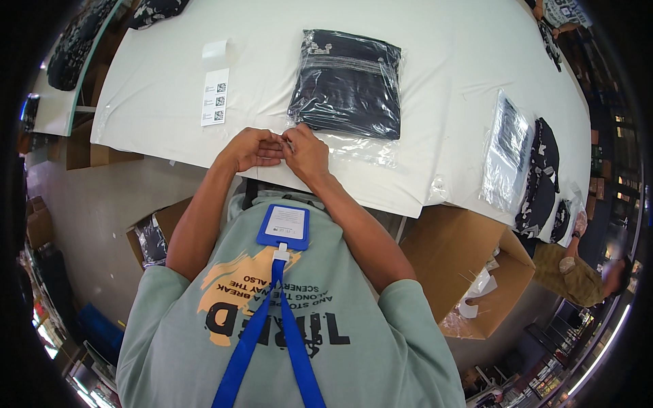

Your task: The person folds black patterned garments, places them into clear plastic bags, seals the bags, and affixes white labels. The packaged items are then placed into a cardboard box. The process is repeated for several items.

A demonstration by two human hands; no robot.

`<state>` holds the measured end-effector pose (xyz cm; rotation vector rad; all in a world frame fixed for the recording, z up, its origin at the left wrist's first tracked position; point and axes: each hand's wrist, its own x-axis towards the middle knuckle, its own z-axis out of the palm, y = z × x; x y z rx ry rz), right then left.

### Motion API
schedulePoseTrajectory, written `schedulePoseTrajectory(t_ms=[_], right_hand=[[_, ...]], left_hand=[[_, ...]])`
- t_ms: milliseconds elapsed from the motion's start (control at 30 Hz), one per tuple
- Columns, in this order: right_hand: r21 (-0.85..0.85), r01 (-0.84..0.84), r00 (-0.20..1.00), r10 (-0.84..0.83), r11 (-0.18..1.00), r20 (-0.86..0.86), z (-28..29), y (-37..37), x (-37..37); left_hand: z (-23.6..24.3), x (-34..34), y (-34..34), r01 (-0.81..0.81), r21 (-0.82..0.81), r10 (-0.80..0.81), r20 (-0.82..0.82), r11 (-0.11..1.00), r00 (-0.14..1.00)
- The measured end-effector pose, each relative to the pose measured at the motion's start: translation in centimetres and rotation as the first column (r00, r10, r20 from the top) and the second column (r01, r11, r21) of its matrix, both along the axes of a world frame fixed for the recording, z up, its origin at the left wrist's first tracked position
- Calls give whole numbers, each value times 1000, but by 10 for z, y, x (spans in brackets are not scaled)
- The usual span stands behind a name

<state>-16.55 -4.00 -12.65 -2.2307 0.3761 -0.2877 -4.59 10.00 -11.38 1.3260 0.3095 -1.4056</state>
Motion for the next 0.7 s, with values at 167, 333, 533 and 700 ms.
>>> schedulePoseTrajectory(t_ms=[167, 333, 533, 700], right_hand=[[-51, -10, 998, 13, 999, 61, -4, 0, -6], [-39, -62, 993, 65, 997, 94, -4, -1, -10], [32, -151, 987, 148, 988, 66, 13, -4, -19], [300, -210, 978, 193, 931, 84, 29, -37, -70]], left_hand=[[5, 4, -6, 19, 36, -17, -61, 999, 998], [16, -4, -16, 90, 143, -105, 101, 986, 989], [14, -7, -25, 136, 255, -197, 233, 957, 952], [10, -7, -20, 127, 244, -190, 259, 962, 947]])
